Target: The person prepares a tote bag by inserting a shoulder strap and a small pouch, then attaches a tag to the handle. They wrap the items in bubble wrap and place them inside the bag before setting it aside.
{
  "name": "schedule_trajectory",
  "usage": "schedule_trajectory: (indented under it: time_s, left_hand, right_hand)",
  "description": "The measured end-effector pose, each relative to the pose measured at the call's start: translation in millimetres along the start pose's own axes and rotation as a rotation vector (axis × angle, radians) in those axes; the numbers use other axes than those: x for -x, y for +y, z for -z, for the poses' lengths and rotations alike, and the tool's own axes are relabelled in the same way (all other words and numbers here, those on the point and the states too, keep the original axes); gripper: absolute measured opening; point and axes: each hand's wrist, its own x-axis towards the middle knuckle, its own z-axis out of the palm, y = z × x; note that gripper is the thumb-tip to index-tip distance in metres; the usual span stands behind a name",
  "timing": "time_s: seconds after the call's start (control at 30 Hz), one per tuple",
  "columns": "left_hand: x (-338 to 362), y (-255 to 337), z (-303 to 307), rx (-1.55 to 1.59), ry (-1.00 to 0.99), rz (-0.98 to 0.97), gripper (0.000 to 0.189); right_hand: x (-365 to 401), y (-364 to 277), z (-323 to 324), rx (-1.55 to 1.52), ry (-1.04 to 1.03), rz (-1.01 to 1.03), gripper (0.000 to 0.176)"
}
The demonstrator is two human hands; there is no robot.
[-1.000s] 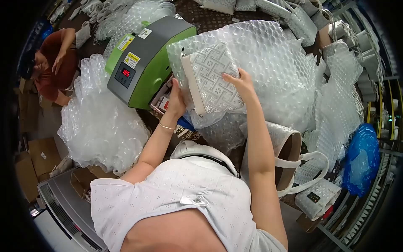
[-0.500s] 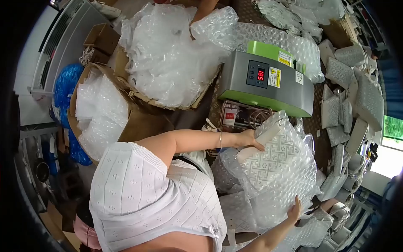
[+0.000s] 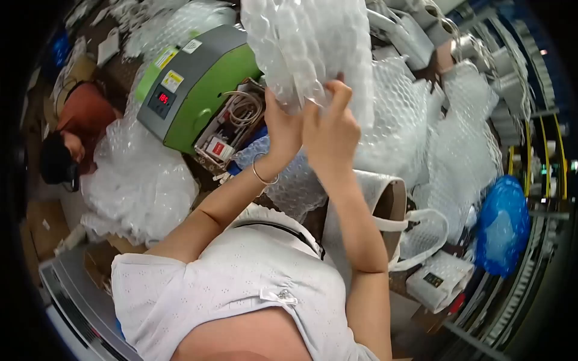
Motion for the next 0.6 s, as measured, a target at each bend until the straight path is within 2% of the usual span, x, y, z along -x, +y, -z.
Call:
schedule_trajectory:
  time_s: [0.03, 0.1, 0.13, 0.17, 0.2, 0.23, 0.27, 0.3, 0.33, 0.37, 0.4, 0.47, 0.5, 0.57, 0.6]
  left_hand:
    - [9.8, 10.6, -7.2, 0.026, -0.083, -0.090, 0.063]
    - [29.1, 27.5, -15.0, 0.083, -0.236, -0.252, 0.058]
    - [33.6, 35.1, -17.6, 0.084, -0.291, -0.250, 0.058]
    - [34.4, 41.9, -22.0, -0.052, -0.251, -0.646, 0.057]
    - [42.2, 51.4, -28.0, -0.095, -0.278, -0.834, 0.057]
    - [49.8, 60.6, -34.6, -0.129, -0.296, -1.024, 0.057]
    - [61.2, 74.2, -40.2, -0.114, -0.378, -1.107, 0.050]
    - [73.1, 81.4, -44.2, -0.093, -0.453, -1.192, 0.044]
    - [81.2, 83.3, -45.5, -0.056, -0.525, -1.186, 0.044]
    - [85.5, 86.4, -46.6, 0.089, -0.614, -1.311, 0.041]
    - [86.7, 90.3, -50.2, 0.244, -0.677, -1.437, 0.039]
    - [91.0, 91.7, -57.3, 0.432, -0.757, -1.556, 0.036]
    - [94.6, 87.8, -58.5, 0.458, -0.821, -1.412, 0.029]
    - [104.7, 74.6, -63.2, 0.483, -0.939, -1.113, 0.019]
    - [117.3, 65.1, -79.8, 0.065, -1.109, -0.969, 0.020]
  right_hand:
    - [3.8, -4.5, -2.5, -0.048, 0.171, 0.110, 0.054]
    - [2.1, -9.3, 15.5, -0.026, 0.272, 0.086, 0.074]
    - [-0.5, -10.2, 26.8, -0.012, 0.315, 0.065, 0.081]
    - [-5.8, -2.7, 39.8, -0.215, 0.315, -0.023, 0.093]
    - [-6.7, 5.1, 55.6, -0.414, 0.326, -0.117, 0.105]
    - [-1.5, 6.5, 72.9, -0.372, 0.377, -0.179, 0.105]
    - [4.1, 4.9, 89.9, -0.619, 0.443, -0.303, 0.064]
    - [10.3, 9.2, 106.7, -0.730, 0.511, -0.375, 0.043]
    - [16.7, 13.3, 123.8, -0.842, 0.589, -0.441, 0.023]
    - [22.7, 20.6, 143.8, -0.972, 0.536, -0.491, 0.029]
    - [29.6, 28.4, 164.6, -0.975, 0.542, -0.461, 0.032]
    - [52.8, 40.7, 211.5, -0.909, 0.598, -0.389, 0.036]
    - [69.2, 45.3, 237.4, -0.836, 0.649, -0.350, 0.036]
    - [124.3, 35.8, 300.8, -0.358, 0.982, -0.367, 0.036]
    - [165.0, 45.3, 345.4, -0.140, 0.990, -0.351, 0.037]
